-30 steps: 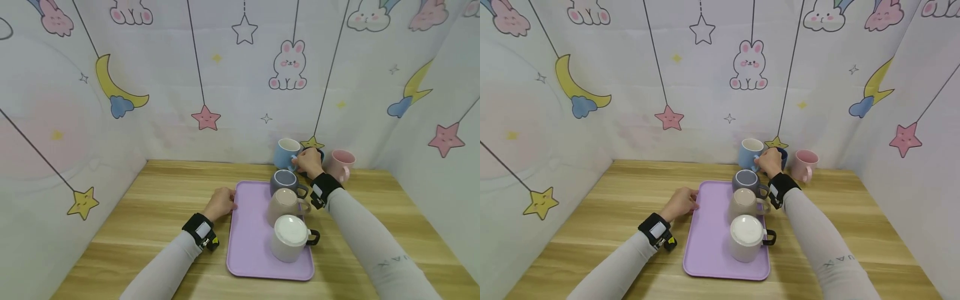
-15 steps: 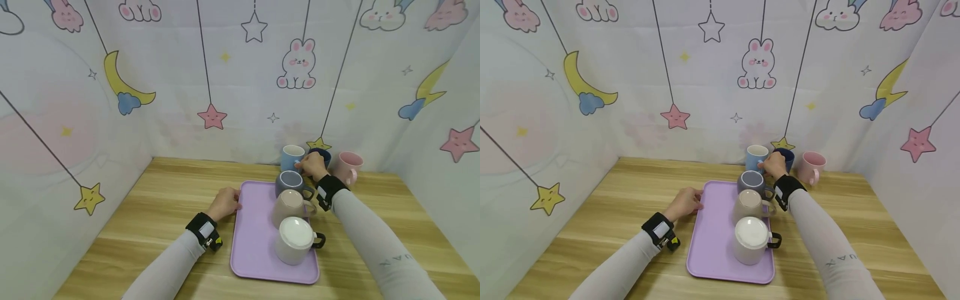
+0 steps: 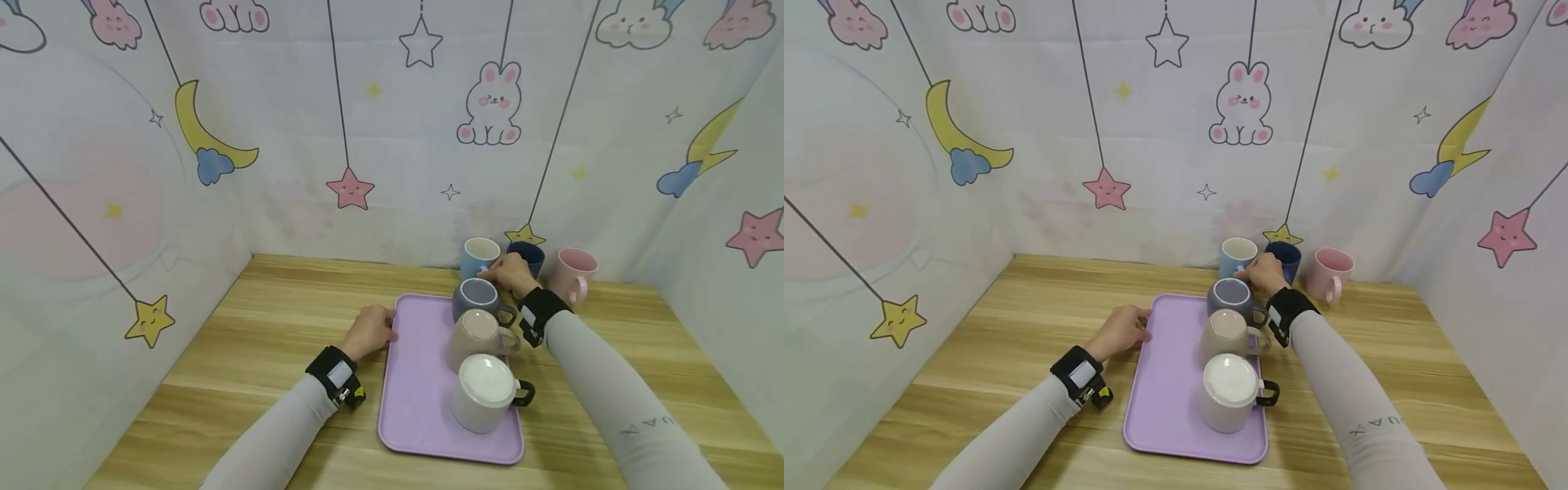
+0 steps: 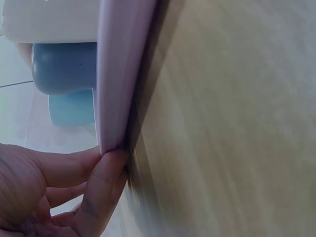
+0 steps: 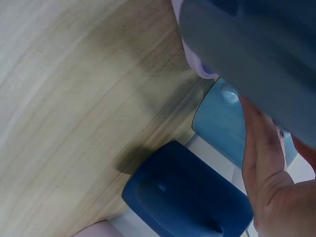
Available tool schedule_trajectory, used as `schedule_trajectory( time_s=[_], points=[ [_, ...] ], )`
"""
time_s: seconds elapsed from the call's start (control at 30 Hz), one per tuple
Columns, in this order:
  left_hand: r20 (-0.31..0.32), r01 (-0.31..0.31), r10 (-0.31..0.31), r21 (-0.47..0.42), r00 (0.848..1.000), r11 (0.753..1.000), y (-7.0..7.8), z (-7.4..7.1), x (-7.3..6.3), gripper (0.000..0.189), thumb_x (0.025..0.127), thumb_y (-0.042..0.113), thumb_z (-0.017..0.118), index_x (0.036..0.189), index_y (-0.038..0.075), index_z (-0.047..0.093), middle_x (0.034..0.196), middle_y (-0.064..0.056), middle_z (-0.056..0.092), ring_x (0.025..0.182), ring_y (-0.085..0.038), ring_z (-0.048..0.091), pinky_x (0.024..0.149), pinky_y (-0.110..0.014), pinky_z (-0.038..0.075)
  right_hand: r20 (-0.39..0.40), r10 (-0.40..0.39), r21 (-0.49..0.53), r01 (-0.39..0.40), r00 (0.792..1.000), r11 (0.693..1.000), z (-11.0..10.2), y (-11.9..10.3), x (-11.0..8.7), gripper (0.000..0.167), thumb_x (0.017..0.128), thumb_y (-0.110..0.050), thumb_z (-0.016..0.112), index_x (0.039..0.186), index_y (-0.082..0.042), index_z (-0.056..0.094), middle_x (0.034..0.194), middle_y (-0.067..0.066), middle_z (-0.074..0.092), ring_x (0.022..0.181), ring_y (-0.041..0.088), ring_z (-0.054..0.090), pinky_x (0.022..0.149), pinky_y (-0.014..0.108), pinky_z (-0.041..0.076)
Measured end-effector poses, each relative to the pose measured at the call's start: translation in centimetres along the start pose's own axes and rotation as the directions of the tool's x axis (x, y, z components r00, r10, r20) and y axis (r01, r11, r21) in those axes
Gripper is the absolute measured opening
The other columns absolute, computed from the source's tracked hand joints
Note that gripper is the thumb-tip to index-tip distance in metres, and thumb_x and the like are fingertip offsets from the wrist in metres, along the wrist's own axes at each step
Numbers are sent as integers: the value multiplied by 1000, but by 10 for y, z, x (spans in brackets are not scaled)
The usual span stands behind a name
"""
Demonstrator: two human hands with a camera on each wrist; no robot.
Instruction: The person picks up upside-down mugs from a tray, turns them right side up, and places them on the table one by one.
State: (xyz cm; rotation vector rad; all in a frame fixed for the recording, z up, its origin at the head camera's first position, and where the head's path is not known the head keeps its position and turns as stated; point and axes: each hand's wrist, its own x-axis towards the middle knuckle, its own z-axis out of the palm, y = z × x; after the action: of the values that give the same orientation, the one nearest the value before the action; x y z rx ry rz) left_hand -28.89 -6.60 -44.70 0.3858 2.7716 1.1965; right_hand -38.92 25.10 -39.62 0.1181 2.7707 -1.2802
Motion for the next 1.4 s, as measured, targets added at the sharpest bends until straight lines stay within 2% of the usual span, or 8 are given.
schedule_trajectory(
  time_s=[0.13,0.33,0.43,0.53,0.67,0.9,1.07,1.4],
  points=[
    [-4,-3,3,8,1000,1000,1,-1,1,40,89,-8,76,128,-10,68,102,-19,71,72,-17,64,62,-24,59,-10,-9,4,9,1000,1000,1,2,2,34,93,-18,82,110,10,74,87,7,69,65,9,62,56,17,51],
    [1,1,-1,-1,1000,1000,2,0,-1,41,90,-9,75,130,-10,66,106,-20,72,75,-18,64,64,-25,59,-12,-9,13,9,1000,1000,2,3,-4,40,95,-20,79,117,11,70,115,22,69,80,16,64,62,18,52],
    [5,2,-2,-7,1000,1000,1,1,-1,42,90,-9,74,131,-10,66,106,-21,72,75,-18,64,64,-25,59,-8,-7,32,8,1000,999,3,2,-9,39,96,-21,78,117,11,70,122,25,67,87,20,65,64,19,53],
    [4,0,0,-14,1000,1000,0,2,-2,43,90,-10,74,132,-10,66,106,-21,72,76,-19,65,65,-26,60,-11,-10,66,10,1000,998,2,2,-13,37,96,-20,78,116,11,71,122,24,67,88,19,65,64,19,54],
    [-6,-3,3,-12,1000,1000,0,2,-2,42,89,-10,74,131,-9,66,105,-21,72,77,-20,65,66,-26,60,-5,-20,110,20,1000,994,-1,2,-17,35,97,-16,76,116,12,71,117,23,70,78,11,66,63,18,57],
    [-2,-8,8,-7,1000,1000,-1,2,-1,36,89,-10,74,125,-7,71,104,-20,72,77,-20,65,65,-26,60,4,-39,183,37,999,982,-6,3,-21,31,99,-8,71,117,17,68,94,16,74,65,8,69,64,22,62],
    [-3,-15,15,8,1000,1000,-1,3,0,41,89,-10,74,130,-8,67,107,-21,72,81,-22,66,68,-28,60,-20,-80,154,83,997,985,-11,1,-29,29,101,-7,68,118,17,67,89,13,73,70,11,71,71,30,65],
    [3,-17,17,8,1000,1000,-1,2,-1,44,90,-8,74,133,-8,65,110,-23,72,82,-21,67,68,-27,61,-21,-160,121,162,987,979,-19,-4,-52,30,104,-10,64,120,16,66,103,28,73,90,30,74,84,42,64]
  ],
)
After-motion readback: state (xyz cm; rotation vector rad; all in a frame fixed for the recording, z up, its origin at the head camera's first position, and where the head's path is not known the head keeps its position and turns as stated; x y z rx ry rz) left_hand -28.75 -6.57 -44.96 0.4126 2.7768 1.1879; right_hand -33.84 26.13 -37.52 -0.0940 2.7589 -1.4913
